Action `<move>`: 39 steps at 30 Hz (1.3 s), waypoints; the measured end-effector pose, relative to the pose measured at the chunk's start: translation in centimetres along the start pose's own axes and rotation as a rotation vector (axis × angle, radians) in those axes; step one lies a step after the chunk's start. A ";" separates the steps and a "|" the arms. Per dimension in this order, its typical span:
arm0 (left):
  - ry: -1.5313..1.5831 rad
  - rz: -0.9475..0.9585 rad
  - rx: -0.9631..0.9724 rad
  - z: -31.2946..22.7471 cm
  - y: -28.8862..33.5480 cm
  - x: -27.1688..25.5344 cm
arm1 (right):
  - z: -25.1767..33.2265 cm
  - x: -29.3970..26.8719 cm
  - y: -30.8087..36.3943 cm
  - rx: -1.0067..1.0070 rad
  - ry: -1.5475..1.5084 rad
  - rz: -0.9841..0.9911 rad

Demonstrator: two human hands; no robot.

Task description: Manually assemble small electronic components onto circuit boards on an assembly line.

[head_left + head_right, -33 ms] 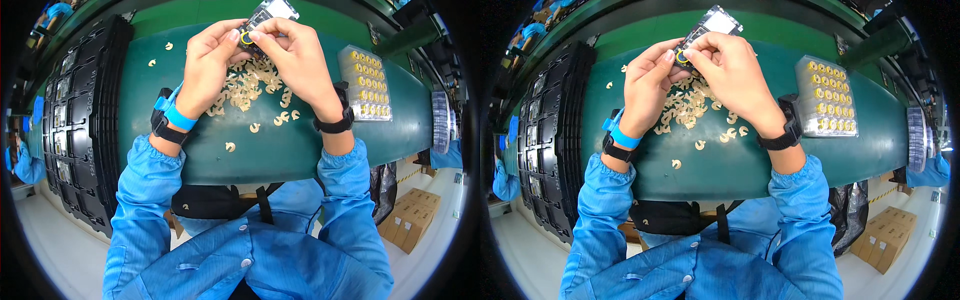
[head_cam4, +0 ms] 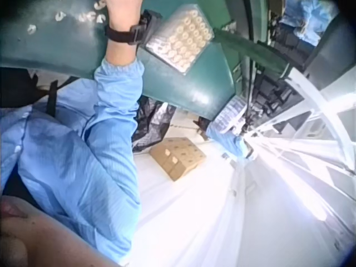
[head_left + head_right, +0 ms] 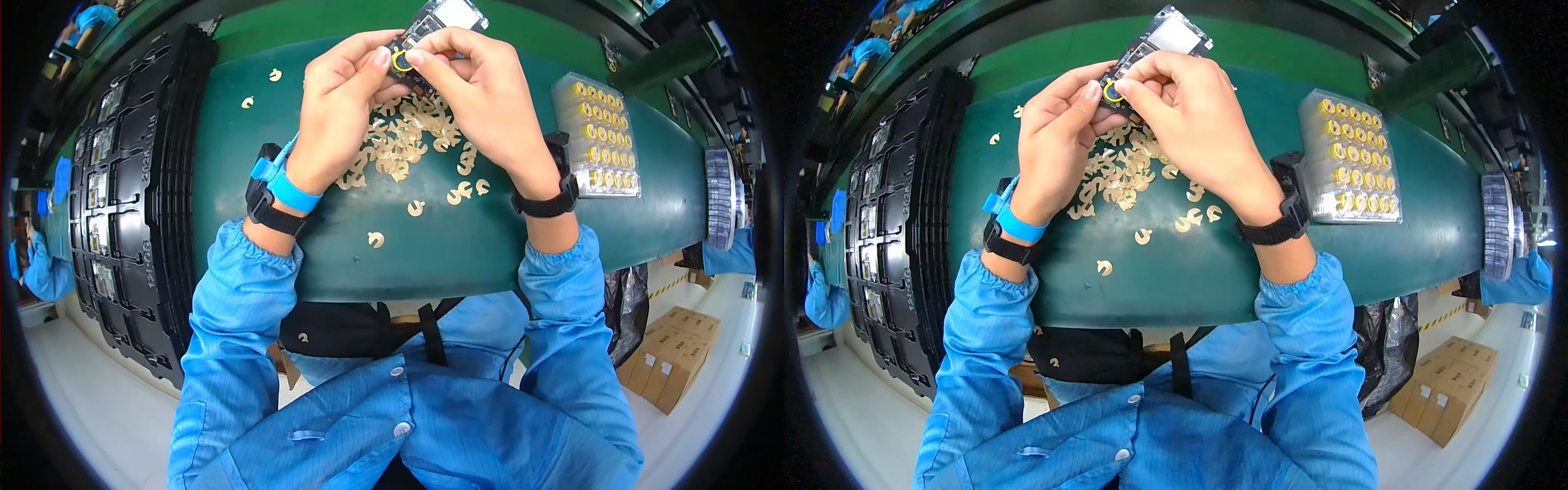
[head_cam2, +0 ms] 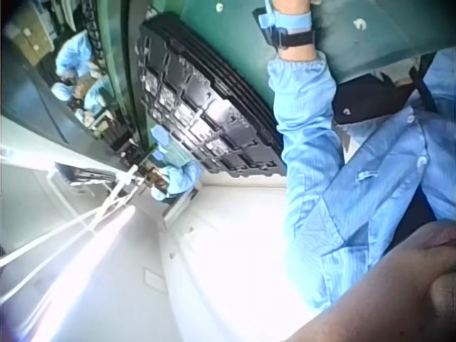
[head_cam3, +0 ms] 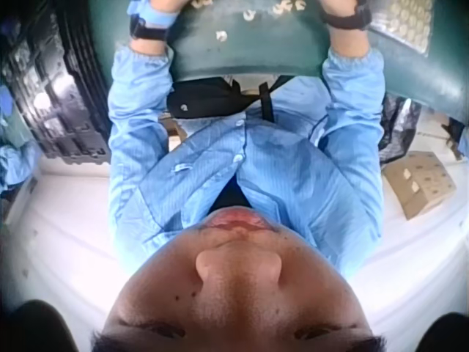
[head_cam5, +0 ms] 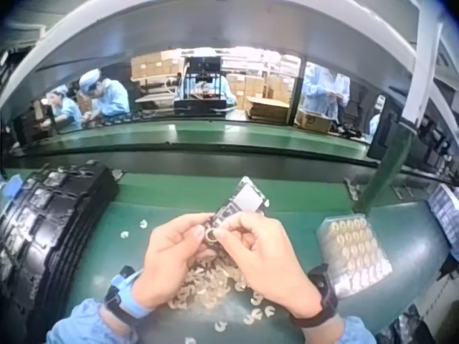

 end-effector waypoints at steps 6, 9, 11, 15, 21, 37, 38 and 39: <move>0.039 0.014 0.004 0.1 0.0 0.1 | 0.0 0.2 0.0 -0.001 0.029 -0.035; 0.040 0.016 0.006 0.2 0.1 0.0 | 0.2 0.2 0.1 -0.004 0.077 -0.062; 0.045 0.019 0.011 0.2 0.1 0.0 | 0.4 0.2 0.2 -0.020 0.141 -0.078; 0.067 0.013 0.020 0.0 0.1 0.1 | 0.6 0.1 0.3 -0.040 0.214 -0.043; 0.015 0.032 0.050 -0.2 0.1 0.2 | 1.3 0.0 0.3 -0.110 0.271 -0.086; -0.076 0.067 0.101 -0.3 0.2 0.3 | 1.7 -0.6 0.3 -0.237 0.308 -0.069; -0.075 0.070 0.102 -0.2 0.2 0.3 | 1.6 -0.6 0.4 -0.225 0.299 -0.072; -0.075 0.069 0.102 -0.2 0.2 0.3 | 1.6 -0.6 0.4 -0.226 0.299 -0.071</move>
Point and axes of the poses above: each hand's wrist, its own y-axis away from the middle knuckle, its own x-axis out of the palm, z = x × y, the point moved 1 cm from there along -y, towards the middle knuckle, and after that the axes turned 6 degrees about x, right-handed, at the moved point
